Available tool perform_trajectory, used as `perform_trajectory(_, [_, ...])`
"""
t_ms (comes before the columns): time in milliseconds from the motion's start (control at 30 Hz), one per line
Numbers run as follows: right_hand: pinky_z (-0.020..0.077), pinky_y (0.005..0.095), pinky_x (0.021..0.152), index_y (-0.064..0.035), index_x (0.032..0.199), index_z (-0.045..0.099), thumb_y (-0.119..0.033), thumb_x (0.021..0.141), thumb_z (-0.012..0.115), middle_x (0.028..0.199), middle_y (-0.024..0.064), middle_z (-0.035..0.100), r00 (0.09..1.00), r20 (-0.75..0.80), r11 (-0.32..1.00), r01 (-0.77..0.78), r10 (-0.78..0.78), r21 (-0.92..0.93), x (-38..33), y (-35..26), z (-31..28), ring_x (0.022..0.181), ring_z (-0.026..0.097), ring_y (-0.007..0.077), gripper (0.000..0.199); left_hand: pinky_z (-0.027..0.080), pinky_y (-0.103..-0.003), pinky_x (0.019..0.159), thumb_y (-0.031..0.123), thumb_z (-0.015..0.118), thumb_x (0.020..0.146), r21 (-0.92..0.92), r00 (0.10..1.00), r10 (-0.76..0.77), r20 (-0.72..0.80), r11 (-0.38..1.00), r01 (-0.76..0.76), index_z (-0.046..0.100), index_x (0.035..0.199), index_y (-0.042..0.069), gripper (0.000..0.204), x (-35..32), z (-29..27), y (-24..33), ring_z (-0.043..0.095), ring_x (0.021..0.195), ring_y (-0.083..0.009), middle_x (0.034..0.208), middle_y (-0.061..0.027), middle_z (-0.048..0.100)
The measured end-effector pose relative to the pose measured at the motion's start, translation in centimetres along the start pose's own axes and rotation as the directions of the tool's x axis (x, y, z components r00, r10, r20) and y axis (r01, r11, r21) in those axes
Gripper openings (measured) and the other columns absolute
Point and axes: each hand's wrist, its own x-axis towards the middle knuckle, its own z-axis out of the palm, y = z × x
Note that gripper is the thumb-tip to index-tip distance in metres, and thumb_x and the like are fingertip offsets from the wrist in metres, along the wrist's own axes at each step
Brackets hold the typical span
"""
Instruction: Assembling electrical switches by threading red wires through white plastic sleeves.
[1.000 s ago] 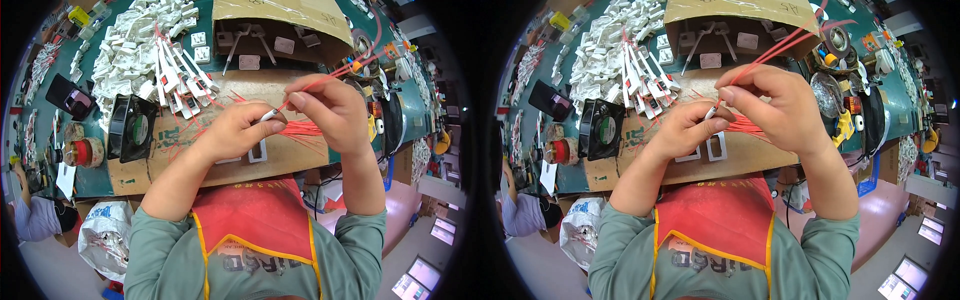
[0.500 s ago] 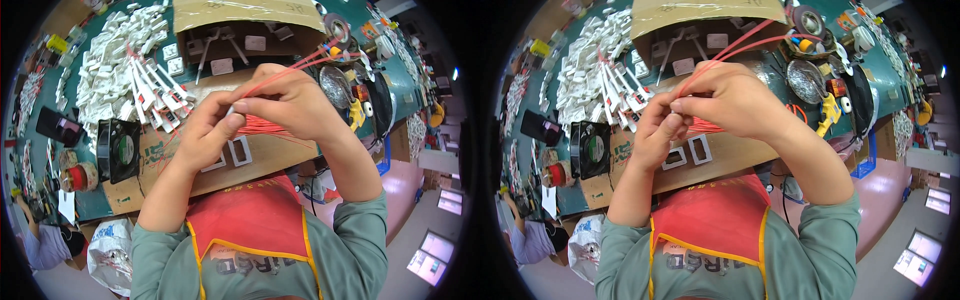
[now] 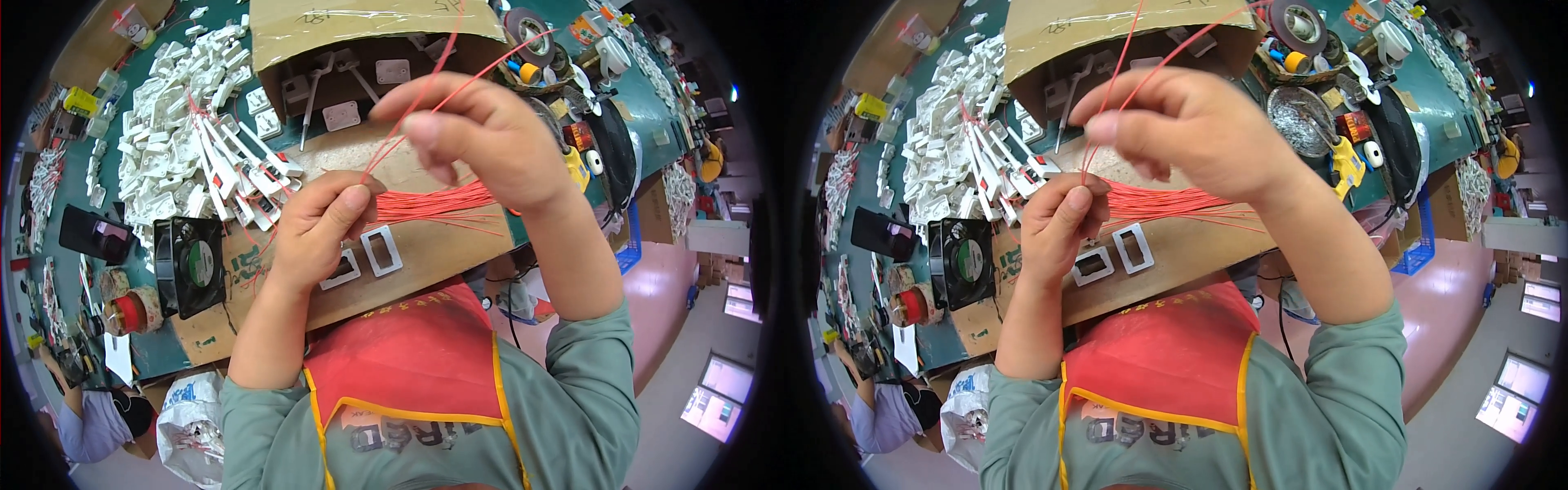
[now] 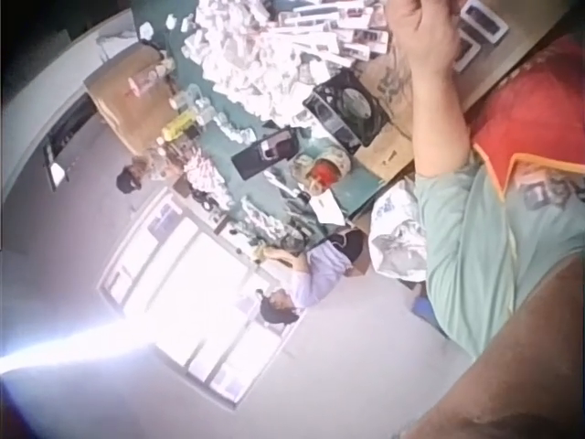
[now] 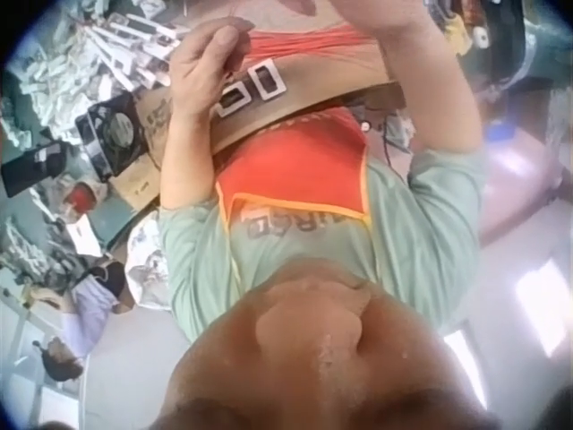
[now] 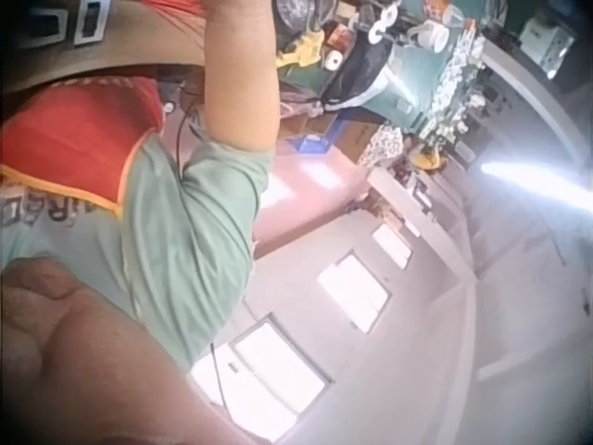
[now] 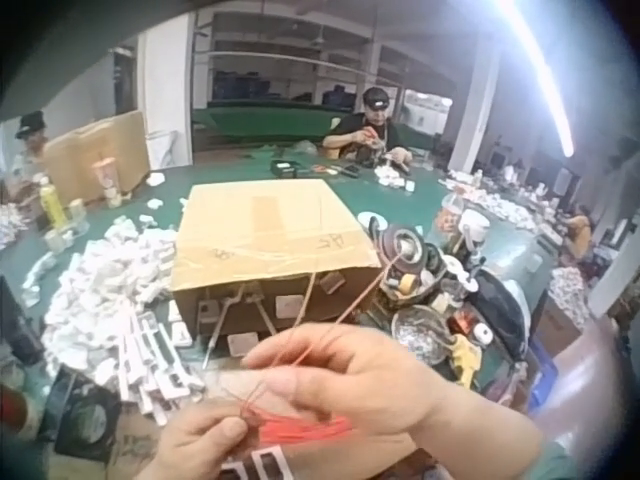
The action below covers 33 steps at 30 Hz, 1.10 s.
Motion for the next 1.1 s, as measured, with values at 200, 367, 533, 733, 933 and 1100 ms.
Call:
perform_trajectory(200, [0.0462,0.0218,0.055,0.0006,0.1,0.064,-0.02,0.092,0.063,0.075,0.0028,0.061,0.997,-0.042,0.992,0.067,-0.062,0.108,-0.4,0.0,-0.4,0.065,0.057,0.0078,0.022,0.039,-0.021,0.055,0.021,0.054,0.098,0.005,0.996,-0.027,0.09,1.0,0.026,0.063,0.105,-0.001,0.025,0.2,-0.1,0.2,0.049,0.062,-0.0068,0.076,-0.0009,0.059])
perform_trajectory(367, [0.0491,0.0231,0.06,0.0008,0.096,0.067,-0.017,0.089,0.065,0.08,0.0042,0.065,0.993,-0.082,0.982,0.063,-0.079,-0.177,-0.3,0.9,0.8,0.069,0.061,0.0086,0.019,0.043,-0.022,0.059,0.021,0.056,0.097,0.054,0.994,-0.037,0.101,0.998,0.032,0.063,0.109,0.0,0.026,0.2,-0.1,-0.1,0.052,0.067,-0.0063,0.078,-0.0005,0.059])
perform_trajectory(533, [0.0498,0.0227,0.067,0.0008,0.099,0.067,-0.013,0.086,0.067,0.082,0.0038,0.066,0.994,0.042,0.909,0.112,-0.104,-0.402,-0.3,3.4,1.3,0.073,0.061,0.0083,0.019,0.044,-0.022,0.059,0.021,0.058,0.095,0.087,0.994,-0.064,0.086,0.995,0.057,0.063,0.111,0.0,0.026,0.2,0.0,-0.3,0.052,0.066,-0.0058,0.078,0.0005,0.059])
perform_trajectory(733, [0.0454,0.0197,0.058,0.0004,0.106,0.065,-0.014,0.088,0.066,0.079,0.0012,0.064,0.984,-0.147,0.995,0.09,-0.097,-0.052,-0.9,2.0,0.2,0.067,0.056,0.0045,0.023,0.043,-0.021,0.057,0.018,0.06,0.094,0.086,0.991,-0.081,0.102,0.994,0.072,0.063,0.112,0.001,0.024,0.4,0.0,-0.8,0.052,0.065,-0.0051,0.078,0.0012,0.06])
perform_trajectory(933, [0.0496,0.0228,0.066,-0.0003,0.1,0.067,-0.013,0.086,0.066,0.081,0.0053,0.068,0.982,-0.119,0.93,0.095,-0.145,-0.356,-1.0,4.2,1.1,0.072,0.062,0.0088,0.019,0.044,-0.021,0.058,0.018,0.061,0.094,0.143,0.992,-0.094,0.079,0.986,0.082,0.062,0.112,0.001,0.026,0.7,0.0,-1.2,0.053,0.066,-0.0055,0.077,0.0011,0.06])
perform_trajectory(1100, [0.0493,0.0217,0.065,0.0005,0.103,0.066,-0.014,0.086,0.067,0.082,0.0043,0.068,0.97,-0.216,0.987,0.084,-0.113,-0.138,-1.6,3.4,0.5,0.073,0.062,0.0076,0.022,0.043,-0.02,0.057,0.018,0.061,0.094,0.131,0.992,-0.118,0.044,0.985,0.111,0.063,0.109,0.0,0.024,0.5,0.2,-0.8,0.053,0.064,-0.0058,0.076,0.0011,0.06])
